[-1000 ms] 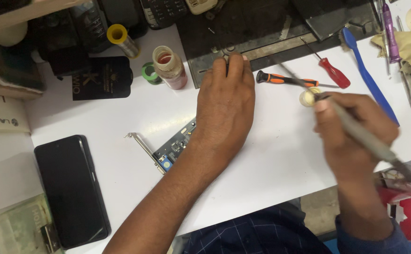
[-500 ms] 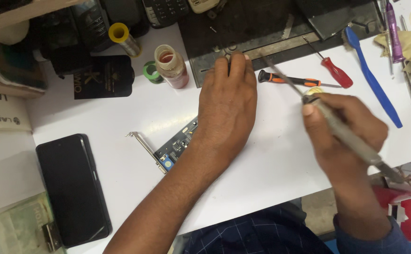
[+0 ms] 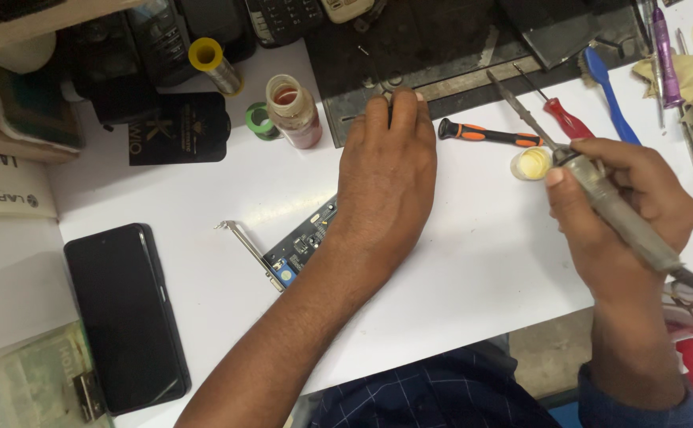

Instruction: The person holds a graphics card circuit board on a white workbench and uses a soldering iron to solder along its edge connector, repositioning the board as they work. They then set the board down, pick up a brush, and later handle the board again while holding the soldering iron.

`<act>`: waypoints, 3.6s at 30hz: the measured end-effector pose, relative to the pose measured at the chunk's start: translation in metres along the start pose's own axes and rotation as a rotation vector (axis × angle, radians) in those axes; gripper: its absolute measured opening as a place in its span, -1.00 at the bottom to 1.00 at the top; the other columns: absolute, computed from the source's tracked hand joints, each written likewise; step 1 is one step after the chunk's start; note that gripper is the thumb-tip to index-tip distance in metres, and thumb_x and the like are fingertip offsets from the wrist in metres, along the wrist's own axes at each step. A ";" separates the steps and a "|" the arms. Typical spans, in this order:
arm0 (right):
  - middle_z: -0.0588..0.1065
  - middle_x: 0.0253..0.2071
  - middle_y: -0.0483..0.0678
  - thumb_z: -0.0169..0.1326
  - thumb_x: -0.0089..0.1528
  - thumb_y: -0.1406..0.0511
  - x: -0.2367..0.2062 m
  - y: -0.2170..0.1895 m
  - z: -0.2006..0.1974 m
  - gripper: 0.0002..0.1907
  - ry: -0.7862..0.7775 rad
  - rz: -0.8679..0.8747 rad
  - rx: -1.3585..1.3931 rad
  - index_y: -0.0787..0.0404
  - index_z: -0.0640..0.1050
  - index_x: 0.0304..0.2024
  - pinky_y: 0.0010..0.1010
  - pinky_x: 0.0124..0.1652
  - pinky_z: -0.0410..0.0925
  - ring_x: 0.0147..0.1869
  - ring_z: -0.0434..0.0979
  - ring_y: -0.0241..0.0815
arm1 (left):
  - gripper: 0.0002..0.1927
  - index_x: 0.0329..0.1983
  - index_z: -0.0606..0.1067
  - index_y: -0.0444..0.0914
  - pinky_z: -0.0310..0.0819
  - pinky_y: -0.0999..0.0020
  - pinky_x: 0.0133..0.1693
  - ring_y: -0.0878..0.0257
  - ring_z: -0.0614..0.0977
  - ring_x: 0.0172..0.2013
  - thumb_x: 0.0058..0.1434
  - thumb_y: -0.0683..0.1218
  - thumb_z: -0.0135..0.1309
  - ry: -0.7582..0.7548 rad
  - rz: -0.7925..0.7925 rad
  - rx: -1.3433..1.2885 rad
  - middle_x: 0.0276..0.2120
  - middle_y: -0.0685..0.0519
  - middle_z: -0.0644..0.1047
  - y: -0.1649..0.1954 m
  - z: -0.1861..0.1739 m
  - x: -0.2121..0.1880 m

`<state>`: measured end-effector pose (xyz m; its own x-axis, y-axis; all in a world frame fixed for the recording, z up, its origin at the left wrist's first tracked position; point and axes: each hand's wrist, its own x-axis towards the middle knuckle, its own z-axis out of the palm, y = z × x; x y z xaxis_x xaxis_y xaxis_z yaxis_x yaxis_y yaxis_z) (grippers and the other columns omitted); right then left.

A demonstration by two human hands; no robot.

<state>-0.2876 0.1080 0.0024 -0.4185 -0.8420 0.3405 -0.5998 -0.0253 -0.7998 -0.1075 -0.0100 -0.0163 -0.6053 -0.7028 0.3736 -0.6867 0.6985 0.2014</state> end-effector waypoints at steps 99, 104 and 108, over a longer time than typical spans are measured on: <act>0.52 -0.36 -0.04 0.10 0.43 0.29 -0.008 0.013 -0.008 -0.80 0.088 0.352 0.740 0.32 0.51 0.01 -0.54 -0.42 0.29 -0.45 0.39 -0.37 | -0.68 -0.03 0.53 -0.52 0.49 0.05 0.00 -0.10 0.56 -0.07 0.15 -0.31 0.00 0.036 -0.080 -0.275 -0.10 -0.24 0.53 -0.001 -0.045 0.006; 0.48 -0.49 -0.08 0.05 0.40 0.13 -0.020 0.015 -0.025 -0.64 -0.034 0.680 1.298 0.34 0.56 -0.11 -0.60 -0.63 0.11 -0.61 0.25 -0.40 | -0.60 0.13 0.50 -0.42 0.51 0.12 -0.05 0.00 0.62 -0.10 0.27 -0.14 0.13 -0.031 -0.227 -0.682 -0.05 -0.18 0.57 0.021 -0.089 -0.036; 0.41 -0.55 -0.16 0.06 0.41 0.07 -0.041 0.012 -0.023 -0.56 -0.094 0.839 1.411 0.38 0.58 -0.08 -0.61 -0.64 0.13 -0.67 0.22 -0.44 | -0.43 0.24 0.47 -0.33 0.51 0.40 -0.13 0.31 0.55 -0.17 0.17 -0.06 0.27 -0.153 -0.563 -1.274 -0.06 0.04 0.60 0.069 -0.080 -0.063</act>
<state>-0.2935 0.1542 -0.0100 -0.2147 -0.8992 -0.3811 0.8392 0.0298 -0.5430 -0.0845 0.0929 0.0461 -0.4688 -0.8757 -0.1157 -0.0665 -0.0956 0.9932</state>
